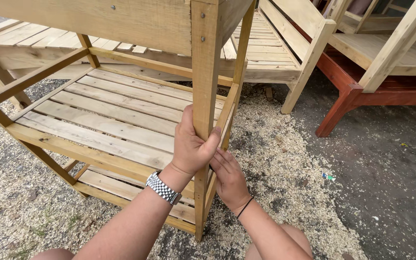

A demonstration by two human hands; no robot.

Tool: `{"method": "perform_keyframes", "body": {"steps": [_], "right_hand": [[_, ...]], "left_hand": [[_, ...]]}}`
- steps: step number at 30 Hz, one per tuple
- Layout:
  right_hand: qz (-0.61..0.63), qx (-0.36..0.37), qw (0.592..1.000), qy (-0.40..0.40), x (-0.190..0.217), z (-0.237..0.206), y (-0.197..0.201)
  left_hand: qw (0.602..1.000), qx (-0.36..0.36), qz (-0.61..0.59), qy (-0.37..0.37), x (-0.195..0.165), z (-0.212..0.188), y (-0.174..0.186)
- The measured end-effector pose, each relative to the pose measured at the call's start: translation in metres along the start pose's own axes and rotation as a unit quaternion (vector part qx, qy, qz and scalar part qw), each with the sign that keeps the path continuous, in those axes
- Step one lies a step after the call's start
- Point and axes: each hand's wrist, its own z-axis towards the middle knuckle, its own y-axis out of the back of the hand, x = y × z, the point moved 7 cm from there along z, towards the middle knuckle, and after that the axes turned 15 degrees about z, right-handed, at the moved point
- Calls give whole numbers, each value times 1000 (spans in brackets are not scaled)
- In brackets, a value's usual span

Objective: The person sands the surfaces and edges of a three-tier wooden shelf using a sanding block. They work across the slatted shelves and vertical frame members, moving the block back and forth to smooth the wood.

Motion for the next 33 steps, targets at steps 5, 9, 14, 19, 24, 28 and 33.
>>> {"method": "perform_keyframes", "body": {"steps": [5, 9, 14, 19, 24, 28, 33], "right_hand": [[-101, 8, 993, -57, -45, 49, 9], [-88, -3, 995, -56, -23, 35, 2], [-80, 56, 995, 0, -4, 15, 3], [-153, 40, 986, -47, -37, 59, 8], [-38, 32, 998, -37, -2, 30, 2], [-62, 54, 997, -9, -6, 33, 12], [-105, 22, 993, -52, -45, 74, 3]], "left_hand": [[1000, -4, -21, -19, -5, 1, -4], [1000, 5, -23, -11, -3, -2, -3], [1000, -12, -6, -9, 1, -1, -2], [1000, -20, -16, -12, 1, 1, -3], [1000, -19, -4, 1, -2, -1, 4], [999, -11, 4, 32, -2, 3, -2], [1000, -25, -14, -5, -2, 4, 2]]}}
